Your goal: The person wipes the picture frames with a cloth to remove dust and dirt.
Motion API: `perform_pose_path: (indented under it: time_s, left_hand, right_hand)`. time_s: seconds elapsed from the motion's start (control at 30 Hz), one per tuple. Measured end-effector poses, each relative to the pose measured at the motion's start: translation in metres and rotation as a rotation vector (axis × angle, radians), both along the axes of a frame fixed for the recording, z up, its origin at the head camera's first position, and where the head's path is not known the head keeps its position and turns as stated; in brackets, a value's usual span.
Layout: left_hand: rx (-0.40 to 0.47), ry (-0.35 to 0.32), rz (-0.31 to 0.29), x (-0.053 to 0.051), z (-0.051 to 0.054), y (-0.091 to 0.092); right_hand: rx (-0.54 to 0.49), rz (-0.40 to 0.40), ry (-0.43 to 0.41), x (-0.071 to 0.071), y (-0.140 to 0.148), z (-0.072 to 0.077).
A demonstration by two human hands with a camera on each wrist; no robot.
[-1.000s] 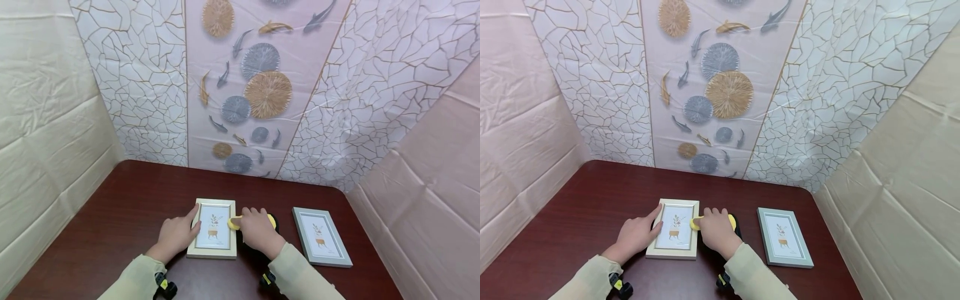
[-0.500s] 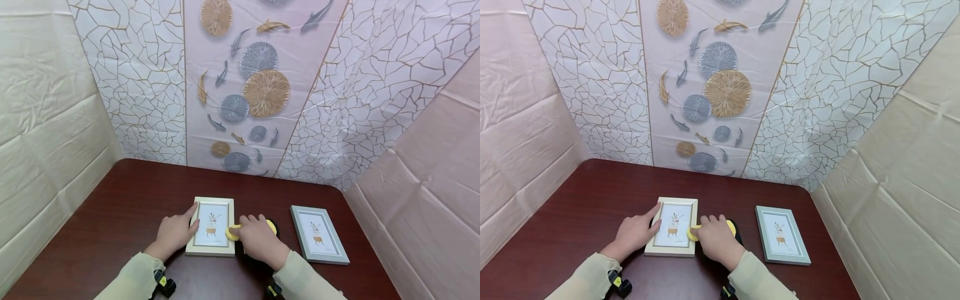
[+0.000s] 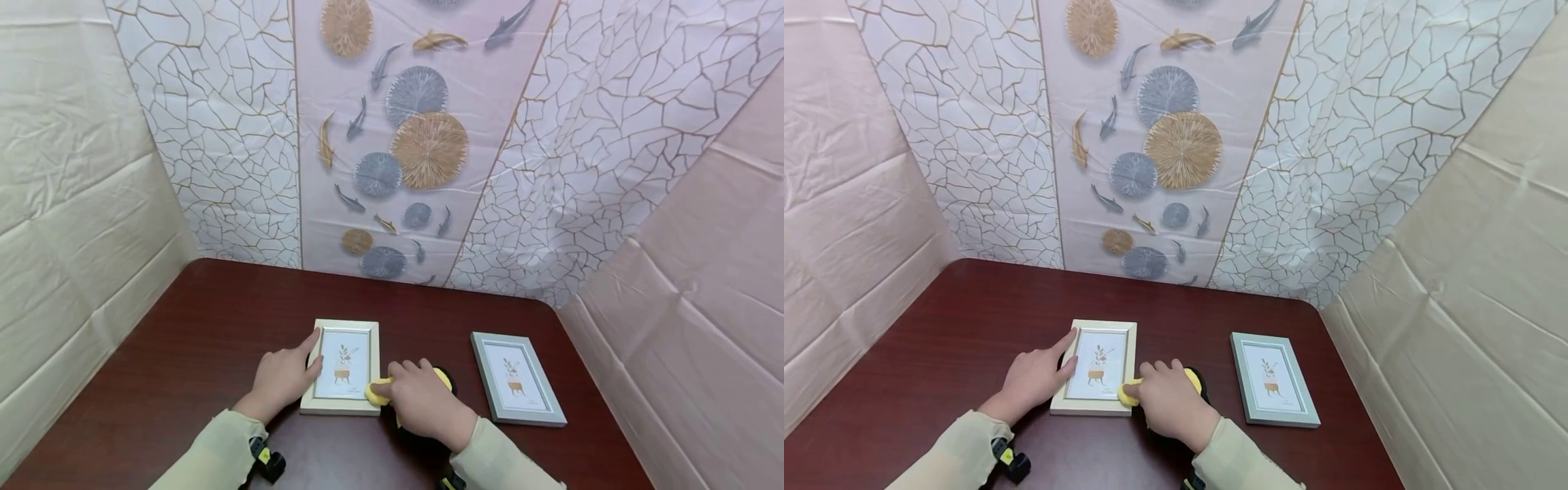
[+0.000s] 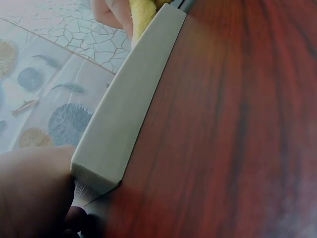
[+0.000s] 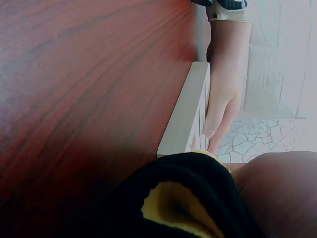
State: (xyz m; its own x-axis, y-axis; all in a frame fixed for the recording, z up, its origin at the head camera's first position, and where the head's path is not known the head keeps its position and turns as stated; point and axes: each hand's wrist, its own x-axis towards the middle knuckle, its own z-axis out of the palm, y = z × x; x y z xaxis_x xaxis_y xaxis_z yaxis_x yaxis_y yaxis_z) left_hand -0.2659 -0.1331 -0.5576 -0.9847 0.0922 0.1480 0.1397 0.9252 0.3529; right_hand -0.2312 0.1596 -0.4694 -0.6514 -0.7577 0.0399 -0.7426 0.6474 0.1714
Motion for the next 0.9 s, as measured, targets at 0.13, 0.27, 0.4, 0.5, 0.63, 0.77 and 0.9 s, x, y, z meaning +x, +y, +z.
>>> perform_pose_path:
  time_s: [0.13, 0.27, 0.4, 0.5, 0.63, 0.77, 0.9]
  left_hand:
    - [0.012, 0.000, 0.000, 0.000, 0.003, 0.000]
    - [0.013, -0.001, 0.001, 0.001, 0.003, 0.000]
    - [0.018, 0.000, -0.003, 0.001, 0.002, 0.001]
    - [0.022, -0.009, -0.004, 0.001, 0.002, -0.001]
    - [0.031, -0.006, -0.003, 0.001, 0.003, -0.002]
    - [0.035, -0.018, 0.005, 0.000, 0.002, -0.002]
    - [0.029, -0.042, 0.022, 0.000, 0.002, 0.000]
  right_hand:
    - [-0.001, 0.006, 0.008, 0.002, 0.000, -0.001]
    - [-0.008, 0.007, 0.018, 0.006, 0.000, -0.002]
    - [-0.007, 0.011, 0.032, 0.007, 0.002, 0.001]
    - [-0.005, 0.004, 0.045, 0.005, -0.001, 0.006]
    - [-0.020, -0.007, 0.082, 0.000, -0.007, 0.014]
    - [-0.016, 0.009, 0.100, -0.004, -0.016, 0.015]
    - [-0.007, 0.016, 0.091, -0.005, -0.020, 0.009]
